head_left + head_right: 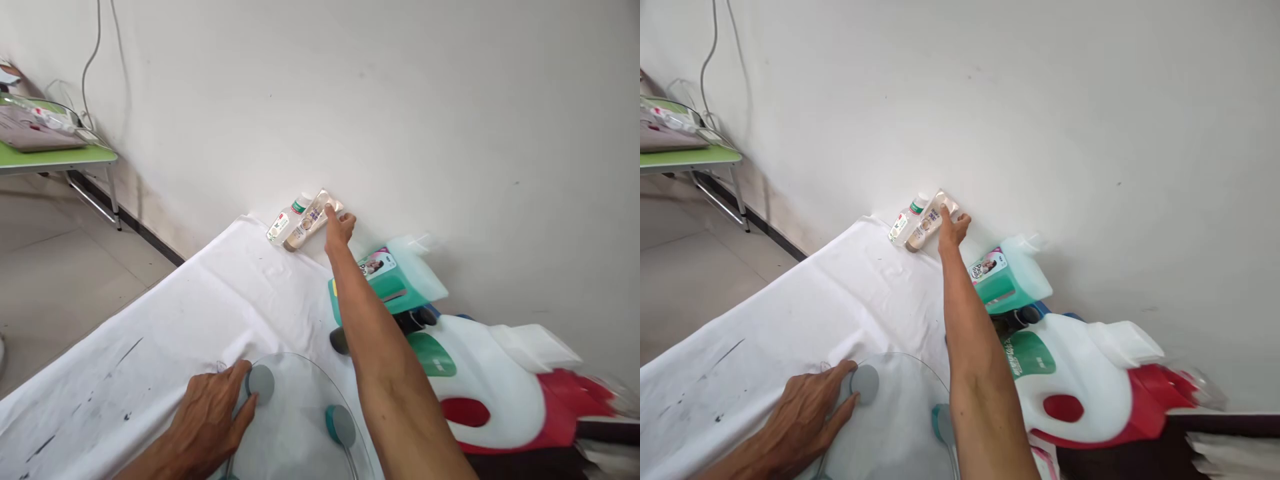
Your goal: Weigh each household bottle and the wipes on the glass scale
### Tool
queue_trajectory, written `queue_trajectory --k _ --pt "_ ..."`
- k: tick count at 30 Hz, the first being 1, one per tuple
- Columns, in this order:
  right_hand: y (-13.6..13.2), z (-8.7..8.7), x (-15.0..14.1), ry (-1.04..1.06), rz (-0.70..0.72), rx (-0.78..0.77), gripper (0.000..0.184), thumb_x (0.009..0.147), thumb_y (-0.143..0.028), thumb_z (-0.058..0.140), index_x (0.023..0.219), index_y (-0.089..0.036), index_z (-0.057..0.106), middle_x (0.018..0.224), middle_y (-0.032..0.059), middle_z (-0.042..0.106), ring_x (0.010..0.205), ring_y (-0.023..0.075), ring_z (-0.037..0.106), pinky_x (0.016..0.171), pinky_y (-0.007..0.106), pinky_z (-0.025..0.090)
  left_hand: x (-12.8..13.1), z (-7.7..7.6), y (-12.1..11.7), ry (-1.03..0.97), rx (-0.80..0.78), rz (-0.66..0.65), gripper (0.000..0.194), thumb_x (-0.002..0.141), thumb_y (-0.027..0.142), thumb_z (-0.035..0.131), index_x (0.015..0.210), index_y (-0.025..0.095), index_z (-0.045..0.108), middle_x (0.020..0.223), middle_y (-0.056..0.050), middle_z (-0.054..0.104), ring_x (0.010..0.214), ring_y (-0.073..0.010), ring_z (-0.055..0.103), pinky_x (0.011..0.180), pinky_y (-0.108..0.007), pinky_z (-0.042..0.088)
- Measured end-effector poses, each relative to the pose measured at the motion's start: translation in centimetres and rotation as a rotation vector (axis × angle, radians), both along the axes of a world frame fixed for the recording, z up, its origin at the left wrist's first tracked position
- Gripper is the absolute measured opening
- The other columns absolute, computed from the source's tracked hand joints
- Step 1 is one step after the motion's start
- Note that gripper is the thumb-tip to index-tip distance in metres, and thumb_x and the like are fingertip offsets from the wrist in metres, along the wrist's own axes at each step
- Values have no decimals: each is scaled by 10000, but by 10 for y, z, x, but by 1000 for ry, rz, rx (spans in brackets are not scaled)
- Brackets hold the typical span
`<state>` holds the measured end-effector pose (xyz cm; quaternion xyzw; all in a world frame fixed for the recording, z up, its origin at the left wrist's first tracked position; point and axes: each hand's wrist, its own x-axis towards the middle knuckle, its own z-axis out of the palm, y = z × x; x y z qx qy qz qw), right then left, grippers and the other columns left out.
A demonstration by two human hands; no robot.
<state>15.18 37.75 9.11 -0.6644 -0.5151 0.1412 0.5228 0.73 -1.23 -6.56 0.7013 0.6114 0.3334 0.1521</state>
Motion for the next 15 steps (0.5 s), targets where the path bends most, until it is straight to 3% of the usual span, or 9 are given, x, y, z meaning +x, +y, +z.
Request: queue_trajectory --k 6,11,15 --pt "28 -1 3 -32 -9 20 232 805 -409 720 798 -240 561 845 17 616 899 226 613 853 349 499 4 7 0 11 -55 18 314 1047 359 477 1353 295 504 1001 -35 783 819 -253 737 754 -384 526" --pt "21 -5 -1 -72 7 21 172 811 -326 654 687 -229 584 735 23 611 810 226 595 806 360 493 10 10 -2 -3 -95 31 322 1025 333 494 1342 283 516 1014 -44 775 836 -250 718 805 -403 520" --pt "0 -3 3 -104 9 77 190 813 -353 627 678 -220 614 727 53 628 855 259 627 808 387 519 5 9 -1 -1 -99 -5 319 1047 352 460 1349 278 531 1011 -54 777 826 -246 721 781 -395 517"
